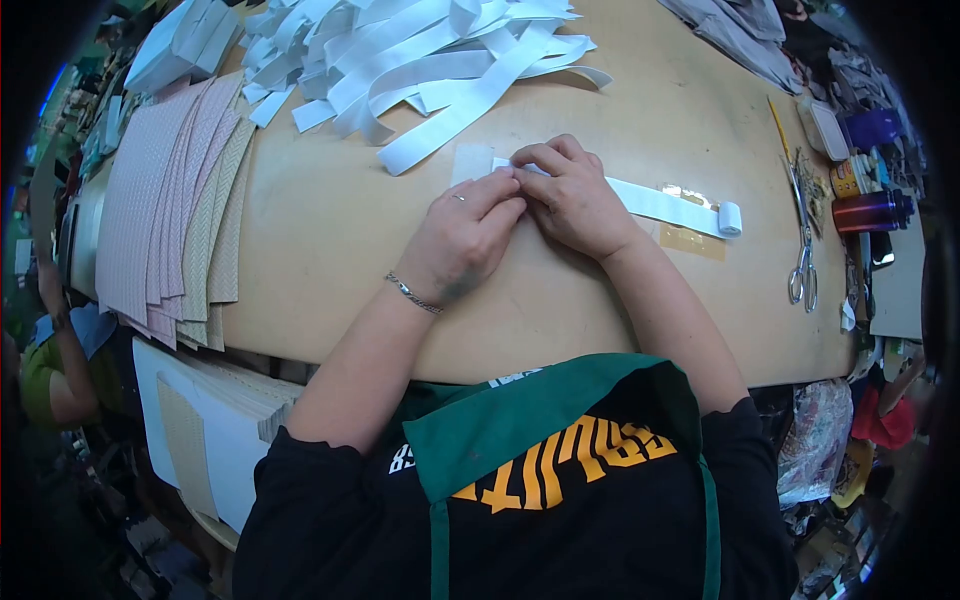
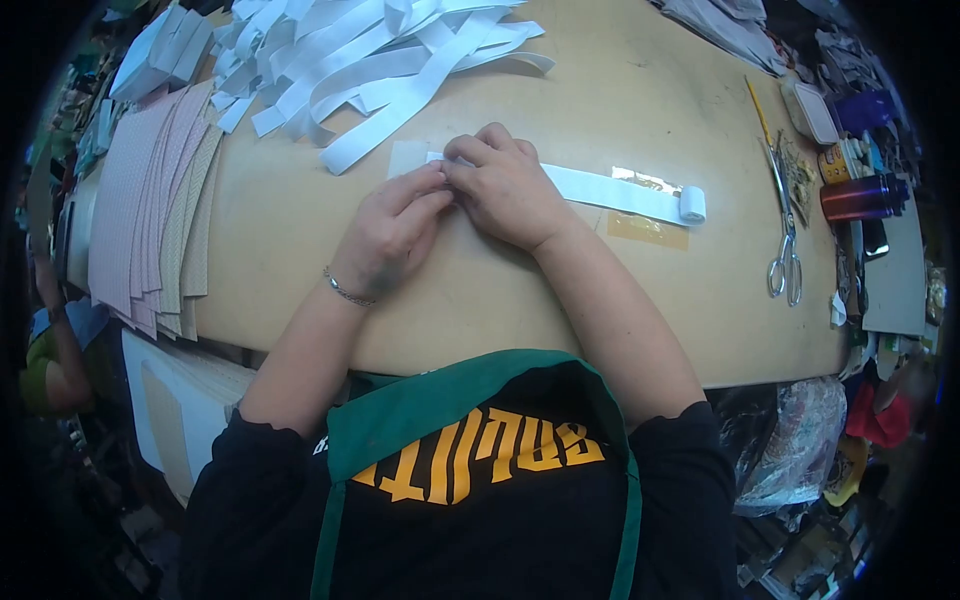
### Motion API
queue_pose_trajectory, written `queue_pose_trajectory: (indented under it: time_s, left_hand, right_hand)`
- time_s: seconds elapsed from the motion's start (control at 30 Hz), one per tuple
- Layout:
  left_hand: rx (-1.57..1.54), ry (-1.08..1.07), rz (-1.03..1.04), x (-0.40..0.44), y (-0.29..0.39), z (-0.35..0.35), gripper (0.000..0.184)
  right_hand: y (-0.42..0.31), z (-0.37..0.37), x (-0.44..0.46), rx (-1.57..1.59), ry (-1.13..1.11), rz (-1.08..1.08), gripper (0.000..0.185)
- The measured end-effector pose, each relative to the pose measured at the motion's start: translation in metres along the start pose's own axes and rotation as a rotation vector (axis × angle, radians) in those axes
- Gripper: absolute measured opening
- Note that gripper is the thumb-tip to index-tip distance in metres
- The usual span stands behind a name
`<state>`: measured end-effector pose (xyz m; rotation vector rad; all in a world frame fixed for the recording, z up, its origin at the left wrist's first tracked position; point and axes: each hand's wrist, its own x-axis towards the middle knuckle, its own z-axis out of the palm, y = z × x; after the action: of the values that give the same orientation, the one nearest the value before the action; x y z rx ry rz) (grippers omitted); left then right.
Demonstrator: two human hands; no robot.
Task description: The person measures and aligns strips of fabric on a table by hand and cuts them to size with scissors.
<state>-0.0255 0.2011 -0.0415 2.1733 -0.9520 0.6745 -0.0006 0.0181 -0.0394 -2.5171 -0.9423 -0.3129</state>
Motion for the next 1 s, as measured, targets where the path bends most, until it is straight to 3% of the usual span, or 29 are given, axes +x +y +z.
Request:
queue_pose_trajectory:
  time_s: [0.03,0.13,0.3,0.43,0.67,0.77,1.0]
  left_hand:
    - [-0.022,-0.011,0.023,0.005,0.003,0.003,0.019]
    - [0.075,-0.195,-0.174,0.007,0.012,-0.002,0.022]
    - [0.149,-0.186,-0.103,0.008,0.015,0.0,0.024]
    - [0.186,-0.217,-0.148,0.003,0.013,0.001,0.03]
    - [0.244,-0.263,-0.17,0.001,0.012,0.003,0.032]
    - [0.213,-0.222,-0.071,0.009,0.017,0.001,0.026]
    - [0.274,-0.313,-0.188,0.005,0.016,0.001,0.029]
  right_hand:
    - [0.0,0.001,0.0,0.016,0.01,0.011,0.024]
    - [-0.001,-0.002,-0.003,0.112,-0.014,0.101,0.022]
    - [0.015,-0.03,-0.045,-0.14,0.127,0.096,0.009]
    - [0.049,-0.075,-0.11,-0.254,0.102,0.339,0.008]
    - [0.057,-0.083,-0.133,-0.325,0.137,0.321,0.017]
    - [0.055,-0.085,-0.134,-0.346,0.118,0.313,0.018]
    - [0.055,-0.082,-0.137,-0.312,0.136,0.324,0.018]
